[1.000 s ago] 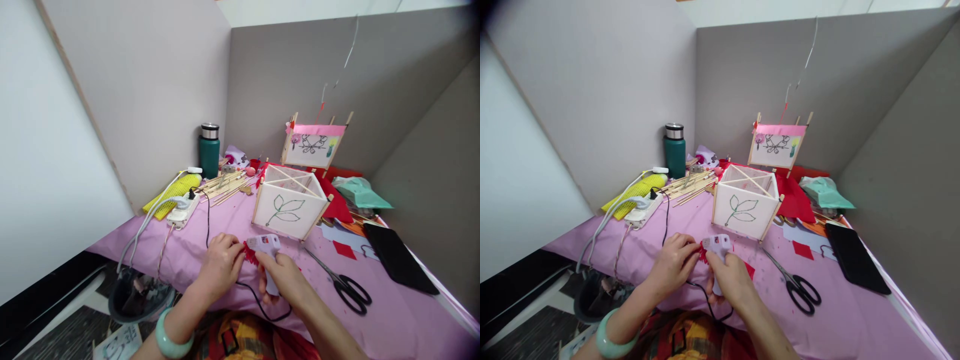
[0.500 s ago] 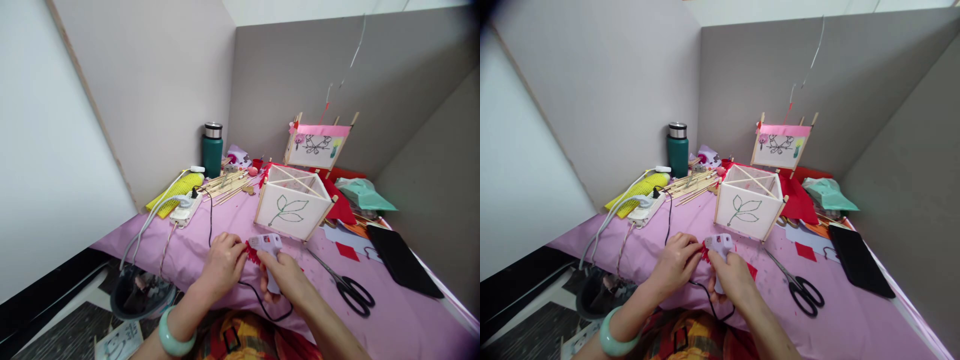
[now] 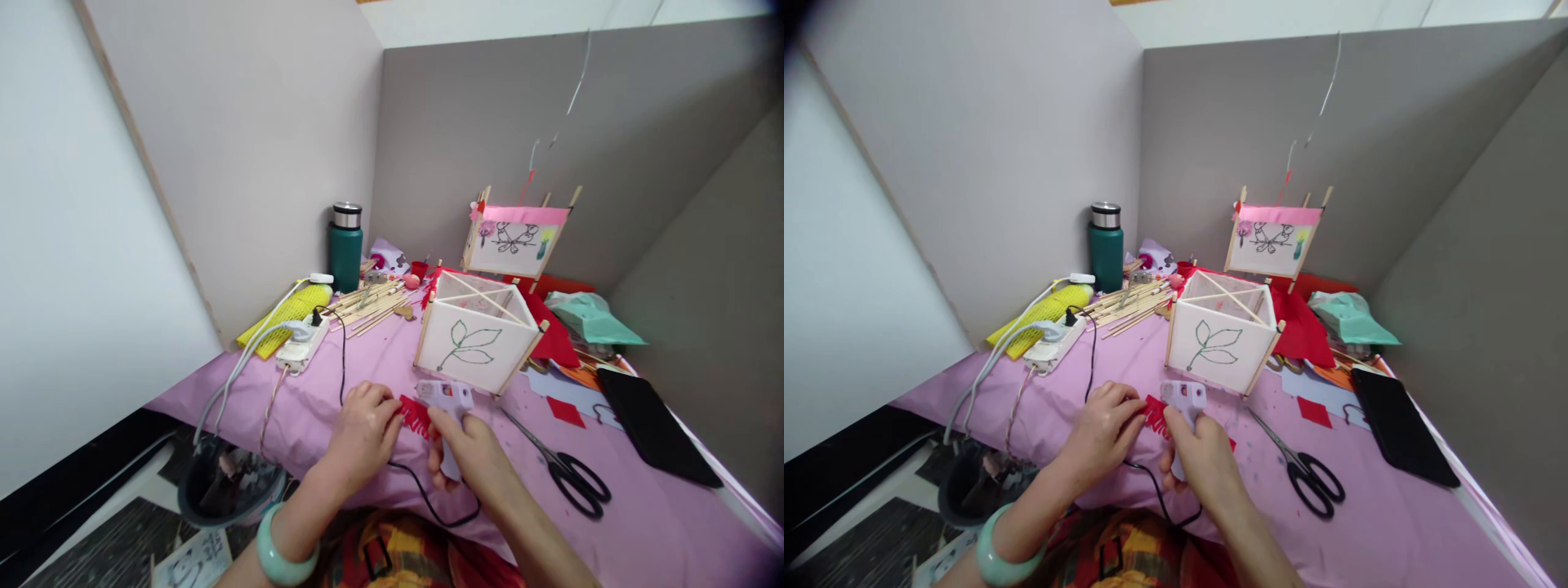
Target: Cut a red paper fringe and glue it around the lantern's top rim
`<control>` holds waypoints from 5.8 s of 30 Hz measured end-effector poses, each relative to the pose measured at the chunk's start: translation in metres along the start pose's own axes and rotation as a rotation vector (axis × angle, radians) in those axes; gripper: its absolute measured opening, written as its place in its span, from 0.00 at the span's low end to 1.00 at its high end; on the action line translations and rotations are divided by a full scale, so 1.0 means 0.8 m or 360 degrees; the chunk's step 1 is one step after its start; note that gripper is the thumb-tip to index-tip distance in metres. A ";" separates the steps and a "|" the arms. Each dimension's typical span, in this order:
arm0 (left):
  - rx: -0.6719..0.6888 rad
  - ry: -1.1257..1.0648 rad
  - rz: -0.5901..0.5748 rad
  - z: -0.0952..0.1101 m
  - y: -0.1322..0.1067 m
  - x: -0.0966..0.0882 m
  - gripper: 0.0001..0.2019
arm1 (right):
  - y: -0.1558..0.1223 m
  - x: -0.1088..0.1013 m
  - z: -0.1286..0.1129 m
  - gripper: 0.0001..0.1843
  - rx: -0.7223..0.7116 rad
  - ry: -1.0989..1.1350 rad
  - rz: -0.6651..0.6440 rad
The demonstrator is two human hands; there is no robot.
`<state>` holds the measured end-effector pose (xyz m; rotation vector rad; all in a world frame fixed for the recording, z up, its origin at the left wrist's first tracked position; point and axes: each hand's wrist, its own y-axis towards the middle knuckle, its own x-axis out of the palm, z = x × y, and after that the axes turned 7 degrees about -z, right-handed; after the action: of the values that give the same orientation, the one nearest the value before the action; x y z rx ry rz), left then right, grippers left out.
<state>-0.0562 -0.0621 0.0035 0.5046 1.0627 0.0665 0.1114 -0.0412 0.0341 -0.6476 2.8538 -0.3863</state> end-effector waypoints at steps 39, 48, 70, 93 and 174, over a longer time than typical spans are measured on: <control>-0.0429 0.0517 0.0063 0.004 0.058 -0.047 0.12 | -0.032 -0.101 0.037 0.14 -0.0367 -0.1356 0.0591; 0.0171 0.0434 -0.0632 0.091 0.080 0.029 0.10 | -0.043 -0.108 0.035 0.15 -0.0414 -0.1229 0.0712; 0.0886 -0.1655 -0.0521 0.085 0.059 -0.088 0.10 | -0.056 -0.113 0.019 0.16 -0.0501 -0.0295 0.0497; 0.0942 -0.2107 -0.0577 0.062 0.068 -0.084 0.19 | -0.045 -0.004 0.019 0.11 -0.0299 0.0987 -0.0138; 0.0606 0.0020 -0.0134 0.117 0.228 -0.054 0.11 | 0.029 -0.129 -0.060 0.16 -0.0919 -0.0188 0.1317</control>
<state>0.0355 0.0526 0.1526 0.8018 1.1123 -0.2111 0.1821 0.0348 0.0856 0.4562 2.7866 0.5875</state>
